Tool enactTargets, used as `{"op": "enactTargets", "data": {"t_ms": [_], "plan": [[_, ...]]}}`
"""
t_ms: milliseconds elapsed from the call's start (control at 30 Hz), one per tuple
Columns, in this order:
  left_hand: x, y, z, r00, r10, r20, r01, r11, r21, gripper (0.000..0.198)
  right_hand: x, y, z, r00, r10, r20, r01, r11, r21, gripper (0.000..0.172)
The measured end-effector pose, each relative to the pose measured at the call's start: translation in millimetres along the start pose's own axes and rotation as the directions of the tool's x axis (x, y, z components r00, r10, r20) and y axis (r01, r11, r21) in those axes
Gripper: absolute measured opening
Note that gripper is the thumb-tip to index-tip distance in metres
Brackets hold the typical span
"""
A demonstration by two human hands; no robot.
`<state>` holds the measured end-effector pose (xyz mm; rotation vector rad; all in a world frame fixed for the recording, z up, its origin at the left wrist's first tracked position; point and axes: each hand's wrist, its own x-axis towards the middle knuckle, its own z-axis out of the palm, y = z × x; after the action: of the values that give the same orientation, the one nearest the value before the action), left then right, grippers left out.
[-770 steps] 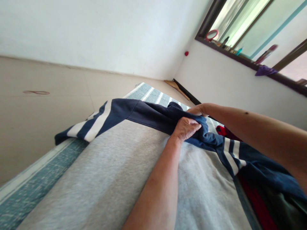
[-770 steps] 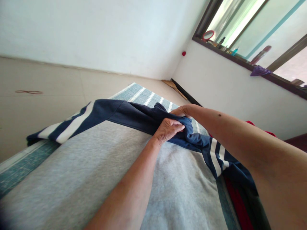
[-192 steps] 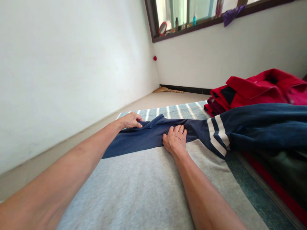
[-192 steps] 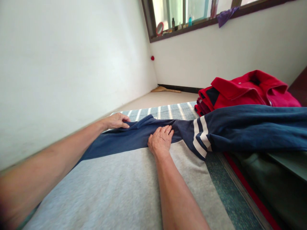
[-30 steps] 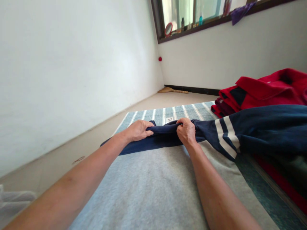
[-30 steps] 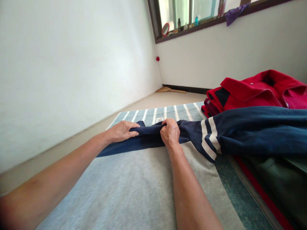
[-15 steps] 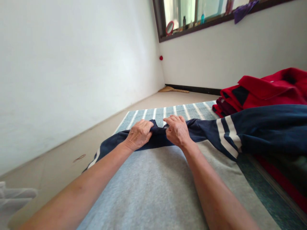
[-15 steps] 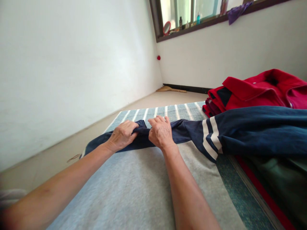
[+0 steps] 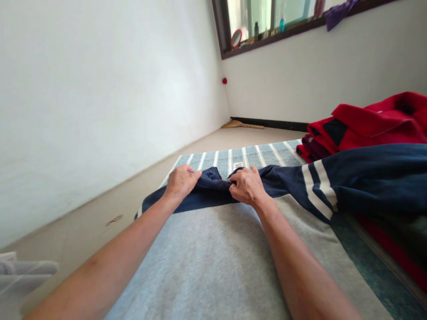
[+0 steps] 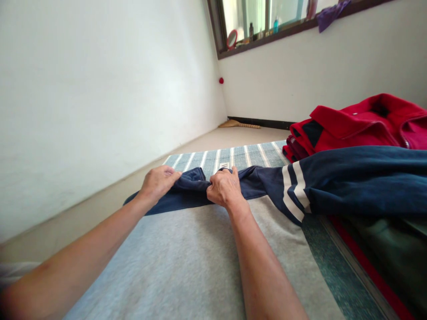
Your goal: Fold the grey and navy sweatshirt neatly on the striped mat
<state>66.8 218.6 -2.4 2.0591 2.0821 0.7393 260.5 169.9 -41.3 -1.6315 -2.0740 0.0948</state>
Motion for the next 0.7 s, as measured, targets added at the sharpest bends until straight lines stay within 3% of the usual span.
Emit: {"op": "enactTargets", "data": {"t_ms": [133,233,367,633,700], "plan": [[7,3,-1.3,0.942,-0.220,0.254,0.230,0.973,-0.012,0.025,0,-1,-1,1.000,0.003,0.026,-0.003,1.000,0.004,0.022],[4,4,-1.5,0.904,-0.315,0.290,0.351,0.932,-0.084,0.021,0,-2,-3,0.999,0.008,0.054,-0.009,1.000,0.011,0.022],[-2,3,-0.5,0.825,-0.417,0.381,0.542,0.776,-0.324,0.012,-1,-5,-4,0.998,-0.001,0.067,0.001,1.000,-0.007,0.025],[-3,-14,11.3,0.776,-0.440,0.452,0.628,0.467,-0.623,0.009,1,-7,-1,0.990,-0.005,0.144,0.015,0.998,-0.069,0.022],[-3,-18,13.5,0.814,-0.385,0.435,0.581,0.529,-0.619,0.011,2,-6,-1,0.987,-0.012,0.163,0.024,0.997,-0.071,0.021]]}}
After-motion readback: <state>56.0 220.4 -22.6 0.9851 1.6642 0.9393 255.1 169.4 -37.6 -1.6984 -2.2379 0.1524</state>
